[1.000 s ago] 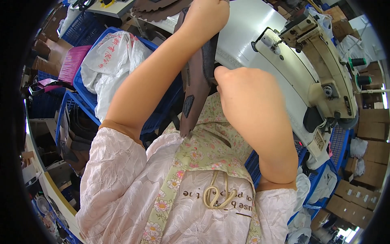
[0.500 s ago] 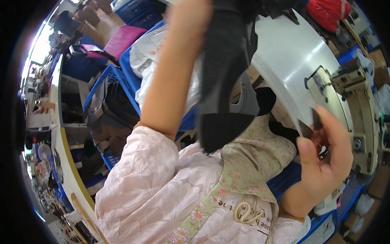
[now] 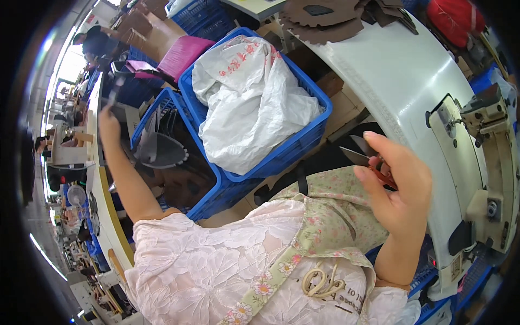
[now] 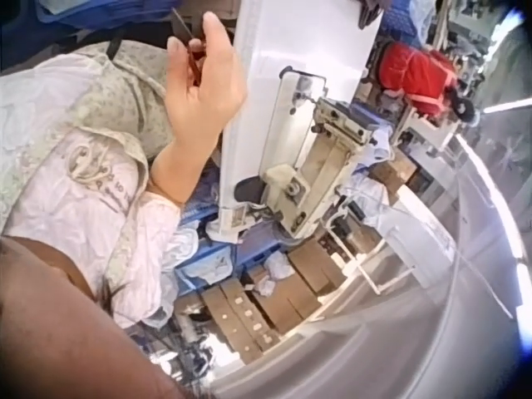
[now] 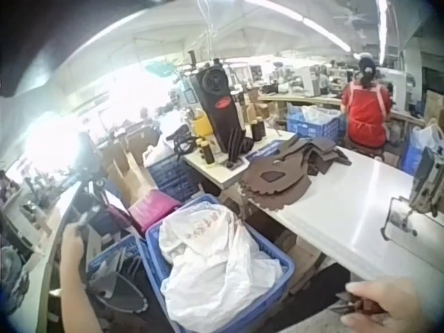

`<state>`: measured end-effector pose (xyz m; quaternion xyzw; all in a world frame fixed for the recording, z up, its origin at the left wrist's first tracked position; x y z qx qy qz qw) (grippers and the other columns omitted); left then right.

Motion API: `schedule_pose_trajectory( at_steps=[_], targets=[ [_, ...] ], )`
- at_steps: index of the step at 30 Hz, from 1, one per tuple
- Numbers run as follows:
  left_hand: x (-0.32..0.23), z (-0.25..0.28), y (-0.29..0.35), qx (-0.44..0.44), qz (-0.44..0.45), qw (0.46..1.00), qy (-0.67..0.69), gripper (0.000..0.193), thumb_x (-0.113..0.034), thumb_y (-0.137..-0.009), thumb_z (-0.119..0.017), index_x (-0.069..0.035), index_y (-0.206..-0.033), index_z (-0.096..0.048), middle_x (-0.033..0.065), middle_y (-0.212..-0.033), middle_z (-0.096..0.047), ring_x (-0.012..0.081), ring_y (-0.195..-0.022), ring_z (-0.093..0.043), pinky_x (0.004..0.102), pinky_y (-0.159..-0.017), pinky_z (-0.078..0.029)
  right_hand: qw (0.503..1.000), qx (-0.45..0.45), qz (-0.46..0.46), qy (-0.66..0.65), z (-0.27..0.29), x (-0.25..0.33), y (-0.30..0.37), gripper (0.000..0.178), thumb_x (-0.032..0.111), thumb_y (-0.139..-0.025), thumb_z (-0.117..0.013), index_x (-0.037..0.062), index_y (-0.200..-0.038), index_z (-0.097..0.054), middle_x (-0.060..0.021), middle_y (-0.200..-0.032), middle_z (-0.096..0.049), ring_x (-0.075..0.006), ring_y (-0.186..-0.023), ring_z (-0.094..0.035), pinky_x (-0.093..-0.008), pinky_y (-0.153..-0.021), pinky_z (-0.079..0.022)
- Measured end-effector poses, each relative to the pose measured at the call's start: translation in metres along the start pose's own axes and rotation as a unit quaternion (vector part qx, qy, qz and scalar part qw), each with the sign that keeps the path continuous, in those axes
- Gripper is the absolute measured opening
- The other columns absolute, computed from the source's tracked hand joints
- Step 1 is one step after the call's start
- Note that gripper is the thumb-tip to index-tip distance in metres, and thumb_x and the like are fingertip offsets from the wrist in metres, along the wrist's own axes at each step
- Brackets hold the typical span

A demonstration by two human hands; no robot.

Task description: Sewing together components of a shoe upper using an industrial sewing machine.

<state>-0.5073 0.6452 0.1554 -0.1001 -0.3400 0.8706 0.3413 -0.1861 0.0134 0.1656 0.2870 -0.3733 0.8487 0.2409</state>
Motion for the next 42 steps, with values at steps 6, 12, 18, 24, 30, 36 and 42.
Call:
schedule_pose_trajectory(
  at_steps=[6, 12, 18, 24, 30, 36, 42],
  targets=[
    [-0.001, -0.07, 0.037, 0.088, 0.143, 0.982, 0.093, 0.03, -0.01, -0.094, -0.047, -0.002, -0.117, -0.063, 0.0228, -0.12, -0.063, 0.0393, -0.113, -0.058, 0.0426, -0.1, -0.044, 0.999, 0.041, 0.002, 0.034, -0.007, -0.004, -0.006, 0.04, 0.004, -0.076, -0.077, 0.0029, -0.114, -0.067, -0.007, -0.083, -0.067, -0.0139, -0.066, -0.06, -0.0235, -0.053, -0.045],
    [0.059, 0.077, -0.02, -0.063, 0.199, 0.975, 0.076, 0.035, -0.017, -0.096, -0.05, -0.003, -0.127, -0.061, 0.0177, -0.123, -0.064, 0.0297, -0.115, -0.061, 0.0374, -0.1, -0.044, 0.999, 0.043, -0.008, 0.027, -0.021, -0.014, -0.007, 0.04, 0.003, -0.076, -0.076, 0.0023, -0.115, -0.066, -0.0084, -0.083, -0.067, -0.0148, -0.067, -0.061, -0.0243, -0.053, -0.046],
    [0.096, 0.132, -0.054, 0.062, 0.083, 0.991, 0.079, 0.033, -0.012, -0.098, -0.047, -0.003, -0.127, -0.061, 0.0169, -0.126, -0.063, 0.0297, -0.115, -0.06, 0.0371, -0.1, -0.044, 0.997, 0.073, -0.013, -0.005, -0.045, -0.017, -0.008, 0.04, 0.001, -0.077, -0.076, 0.0018, -0.115, -0.066, -0.0093, -0.082, -0.067, -0.0148, -0.067, -0.062, -0.0238, -0.054, -0.048],
    [0.079, -0.015, -0.021, 0.147, 0.022, 0.988, -0.052, 0.03, -0.005, -0.095, -0.041, -0.002, -0.115, -0.062, 0.022, -0.114, -0.063, 0.0405, -0.108, -0.059, 0.0427, -0.094, -0.047, 0.997, 0.07, -0.016, 0.01, -0.037, -0.016, -0.003, 0.04, 0.002, -0.076, -0.077, 0.0015, -0.114, -0.066, -0.0093, -0.079, -0.065, -0.0168, -0.068, -0.065, -0.0255, -0.059, -0.054],
    [0.023, -0.182, 0.141, 0.282, 0.19, 0.931, -0.136, 0.03, -0.031, -0.095, -0.051, -0.019, -0.12, -0.061, 0.019, -0.124, -0.059, 0.0409, -0.109, -0.059, 0.0552, -0.09, -0.048, 0.998, 0.051, -0.028, 0.014, -0.022, -0.033, 0.01, 0.038, 0.008, -0.076, -0.077, 0.003, -0.112, -0.066, -0.0095, -0.077, -0.064, -0.0205, -0.064, -0.064, -0.0298, -0.057, -0.051],
    [-0.242, -0.163, -0.022, -0.056, -0.071, 0.995, 0.041, 0.035, -0.025, -0.084, -0.068, -0.008, -0.114, -0.068, 0.0191, -0.118, -0.063, 0.0394, -0.11, -0.057, 0.0507, -0.095, -0.043, 0.997, 0.036, -0.074, 0.01, -0.014, -0.052, 0.017, 0.036, 0.013, -0.078, -0.076, 0.0051, -0.112, -0.066, -0.0069, -0.076, -0.064, -0.0219, -0.065, -0.064, -0.0318, -0.058, -0.049],
    [-0.595, -0.163, -0.091, 0.121, -0.251, 0.892, 0.356, 0.073, -0.048, -0.083, -0.07, -0.002, -0.137, -0.052, 0.026, -0.145, -0.043, 0.0418, -0.136, -0.039, 0.0461, -0.113, -0.032, 0.995, 0.027, -0.067, 0.075, -0.001, -0.055, 0.02, 0.036, 0.016, -0.08, -0.074, 0.006, -0.114, -0.064, -0.0061, -0.078, -0.065, -0.0231, -0.067, -0.065, -0.034, -0.058, -0.05]
  ],
)
Point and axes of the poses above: each hand's wrist, its own y-axis away from the middle knuckle, its own z-axis out of the back of the hand, x = y × z, the point moved 7 cm from there along -y, towards the middle knuckle
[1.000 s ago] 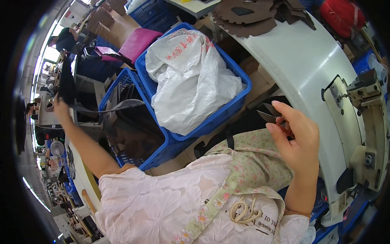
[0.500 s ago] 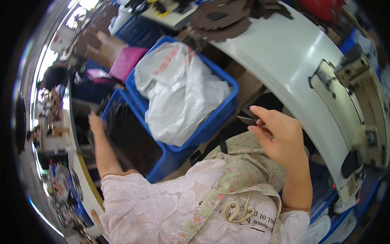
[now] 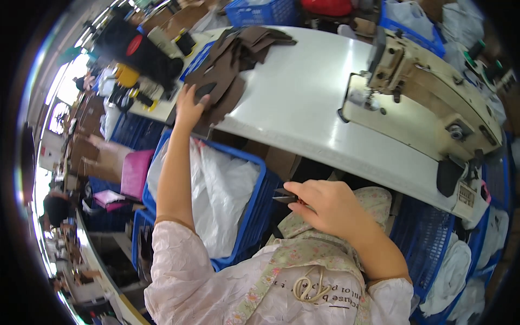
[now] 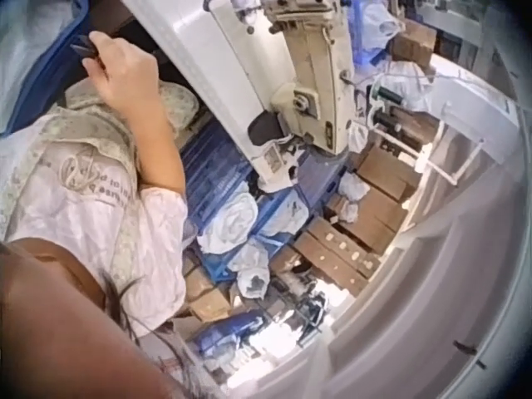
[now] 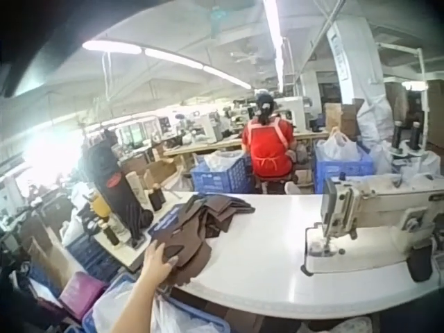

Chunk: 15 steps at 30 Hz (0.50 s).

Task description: Sewing together components of a shoe upper using an industrial sewing machine.

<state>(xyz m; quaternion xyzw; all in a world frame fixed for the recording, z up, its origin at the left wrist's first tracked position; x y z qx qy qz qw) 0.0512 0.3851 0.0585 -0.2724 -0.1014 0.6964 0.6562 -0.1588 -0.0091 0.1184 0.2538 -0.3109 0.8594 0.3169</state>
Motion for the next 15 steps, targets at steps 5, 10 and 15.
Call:
schedule_pose_trajectory(
  at_steps=[5, 10, 15],
  targets=[
    [-0.046, -0.071, -0.066, 0.114, -0.005, 0.992, -0.053, 0.106, -0.065, -0.07, -0.074, -0.001, -0.147, -0.037, 0.0268, -0.149, -0.038, 0.0415, -0.14, -0.033, 0.0452, -0.115, -0.029, 0.987, -0.057, -0.147, 0.012, 0.035, -0.041, 0.039, 0.036, 0.017, -0.082, -0.074, 0.0058, -0.115, -0.065, -0.0074, -0.078, -0.066, -0.0229, -0.066, -0.064, -0.0328, -0.059, -0.05],
    [-0.055, -0.076, -0.089, 0.216, 0.045, 0.974, 0.042, 0.099, -0.053, -0.07, -0.079, 0.002, -0.144, -0.041, 0.0277, -0.139, -0.051, 0.0371, -0.132, -0.049, 0.0412, -0.109, -0.039, 0.951, -0.105, -0.289, -0.012, 0.055, -0.07, 0.09, 0.036, 0.017, -0.082, -0.074, 0.0066, -0.115, -0.066, -0.0084, -0.079, -0.067, -0.0226, -0.065, -0.064, -0.032, -0.061, -0.051],
    [0.049, -0.027, -0.155, -0.01, 0.16, 0.903, 0.398, 0.05, -0.032, -0.084, -0.067, 0.003, -0.119, -0.063, 0.0179, -0.112, -0.067, 0.0247, -0.102, -0.062, 0.0336, -0.094, -0.046, 0.959, -0.085, -0.269, -0.023, 0.062, -0.072, 0.091, 0.034, 0.019, -0.084, -0.073, 0.0073, -0.115, -0.067, -0.0077, -0.081, -0.067, -0.0227, -0.069, -0.065, -0.0321, -0.064, -0.053]
  ],
)
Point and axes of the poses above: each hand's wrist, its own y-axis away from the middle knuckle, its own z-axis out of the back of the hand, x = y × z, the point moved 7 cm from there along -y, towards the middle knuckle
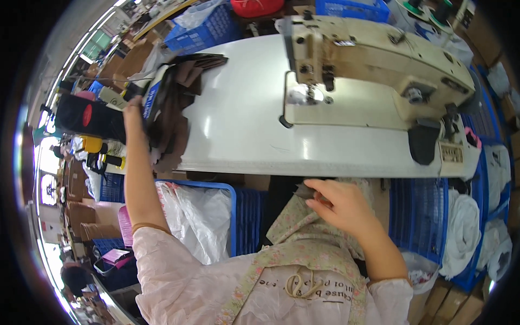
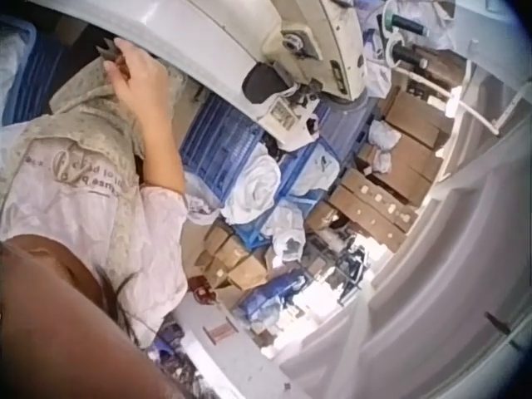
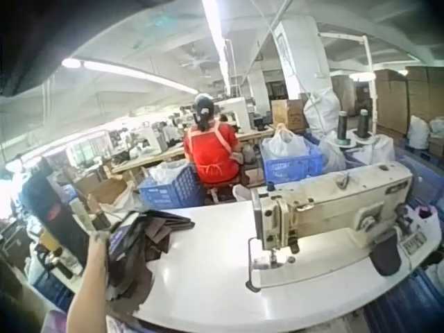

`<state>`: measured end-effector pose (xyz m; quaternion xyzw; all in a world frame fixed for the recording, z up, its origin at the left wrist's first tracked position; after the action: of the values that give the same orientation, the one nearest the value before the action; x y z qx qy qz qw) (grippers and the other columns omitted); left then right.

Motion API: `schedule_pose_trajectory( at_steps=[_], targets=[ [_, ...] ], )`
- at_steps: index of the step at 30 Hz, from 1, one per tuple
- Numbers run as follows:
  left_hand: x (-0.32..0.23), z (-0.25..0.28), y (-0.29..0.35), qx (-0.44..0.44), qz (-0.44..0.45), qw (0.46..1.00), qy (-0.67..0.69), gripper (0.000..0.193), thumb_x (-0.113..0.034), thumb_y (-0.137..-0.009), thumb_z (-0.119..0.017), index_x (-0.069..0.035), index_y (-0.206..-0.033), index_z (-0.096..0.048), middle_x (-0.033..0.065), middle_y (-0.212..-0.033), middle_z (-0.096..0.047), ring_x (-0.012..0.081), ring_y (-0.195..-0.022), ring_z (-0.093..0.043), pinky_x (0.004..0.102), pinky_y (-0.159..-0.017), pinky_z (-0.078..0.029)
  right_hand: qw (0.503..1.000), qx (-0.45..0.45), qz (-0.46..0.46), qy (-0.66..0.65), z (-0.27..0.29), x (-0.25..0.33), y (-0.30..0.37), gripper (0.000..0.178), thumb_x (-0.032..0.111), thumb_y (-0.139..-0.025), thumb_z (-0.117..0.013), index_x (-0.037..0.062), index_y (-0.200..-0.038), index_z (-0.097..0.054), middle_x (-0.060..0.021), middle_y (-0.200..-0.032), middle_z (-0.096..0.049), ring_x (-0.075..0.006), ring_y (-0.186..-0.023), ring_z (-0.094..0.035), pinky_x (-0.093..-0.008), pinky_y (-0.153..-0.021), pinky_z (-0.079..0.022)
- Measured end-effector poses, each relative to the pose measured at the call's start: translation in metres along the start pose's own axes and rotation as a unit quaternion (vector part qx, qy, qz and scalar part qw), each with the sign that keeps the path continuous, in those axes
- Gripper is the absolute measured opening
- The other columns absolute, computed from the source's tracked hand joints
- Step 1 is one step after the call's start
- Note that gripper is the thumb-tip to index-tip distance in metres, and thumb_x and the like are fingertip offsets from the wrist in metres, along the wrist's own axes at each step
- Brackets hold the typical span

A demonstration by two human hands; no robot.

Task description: Sewing together components of a shoe upper using an industrial sewing machine.

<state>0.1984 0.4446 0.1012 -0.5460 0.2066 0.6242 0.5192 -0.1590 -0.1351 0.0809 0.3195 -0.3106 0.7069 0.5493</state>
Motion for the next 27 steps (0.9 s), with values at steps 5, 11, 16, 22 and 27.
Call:
schedule_pose_trajectory(
  at_steps=[5, 11, 16, 22, 27],
  targets=[
    [-0.146, -0.058, 0.055, -0.031, -0.21, 0.973, -0.089, 0.038, -0.008, -0.093, -0.042, 0.005, -0.12, -0.065, 0.017, -0.11, -0.068, 0.0245, -0.1, -0.062, 0.0353, -0.092, -0.047, 0.997, -0.071, -0.008, -0.017, 0.018, -0.027, 0.013, 0.041, 0.021, -0.084, -0.072, 0.01, -0.122, -0.062, -0.0083, -0.093, -0.069, -0.0248, -0.078, -0.069, -0.0365, -0.07, -0.055],
    [-0.097, 0.004, 0.183, -0.111, -0.19, 0.963, -0.155, 0.063, -0.032, -0.087, -0.075, 0.006, -0.131, -0.051, 0.0232, -0.132, -0.055, 0.0307, -0.123, -0.053, 0.0382, -0.105, -0.041, 0.95, -0.264, -0.075, 0.151, 0.121, -0.096, 0.073, 0.033, 0.007, -0.079, -0.067, 0.0082, -0.112, -0.07, -0.0099, -0.098, -0.07, -0.0239, -0.081, -0.068, -0.0318, -0.066, -0.053],
    [-0.047, -0.06, 0.283, -0.014, -0.1, 0.988, -0.115, 0.059, -0.02, -0.086, -0.078, 0.0, -0.132, -0.047, 0.0158, -0.128, -0.052, 0.0273, -0.12, -0.051, 0.0367, -0.106, -0.04, 0.819, -0.348, -0.103, 0.444, 0.253, -0.224, 0.154, 0.03, 0.005, -0.082, -0.064, 0.0159, -0.109, -0.075, -0.0032, -0.113, -0.07, -0.027, -0.117, -0.059, -0.0482, -0.1, -0.042],
    [-0.03, -0.078, 0.325, 0.006, -0.018, 0.994, -0.107, 0.057, -0.019, -0.086, -0.077, -0.003, -0.132, -0.048, 0.0125, -0.123, -0.054, 0.0232, -0.112, -0.053, 0.0342, -0.099, -0.043, 0.831, -0.347, -0.282, 0.33, 0.281, -0.325, 0.159, 0.035, 0.012, -0.081, -0.063, 0.0279, -0.109, -0.075, -0.0003, -0.133, -0.062, -0.0272, -0.141, -0.037, -0.0563, -0.118, -0.015],
    [-0.036, -0.087, 0.349, 0.025, 0.025, 0.998, -0.053, 0.052, -0.02, -0.09, -0.073, -0.003, -0.132, -0.048, 0.0141, -0.129, -0.052, 0.0238, -0.117, -0.05, 0.0339, -0.103, -0.038, 0.849, -0.473, -0.185, 0.143, 0.25, -0.268, 0.14, 0.025, 0.023, -0.074, -0.076, 0.0067, -0.093, -0.071, -0.0123, -0.099, -0.068, -0.0274, -0.098, -0.065, -0.0387, -0.089, -0.05]
  ],
)
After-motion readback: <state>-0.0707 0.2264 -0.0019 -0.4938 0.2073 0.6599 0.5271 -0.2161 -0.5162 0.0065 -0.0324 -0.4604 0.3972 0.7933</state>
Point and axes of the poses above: each hand's wrist, its own y-axis away from the middle knuckle, its own z-axis out of the back of the hand, x = y × z, the point moved 7 cm from there along -y, towards the middle knuckle
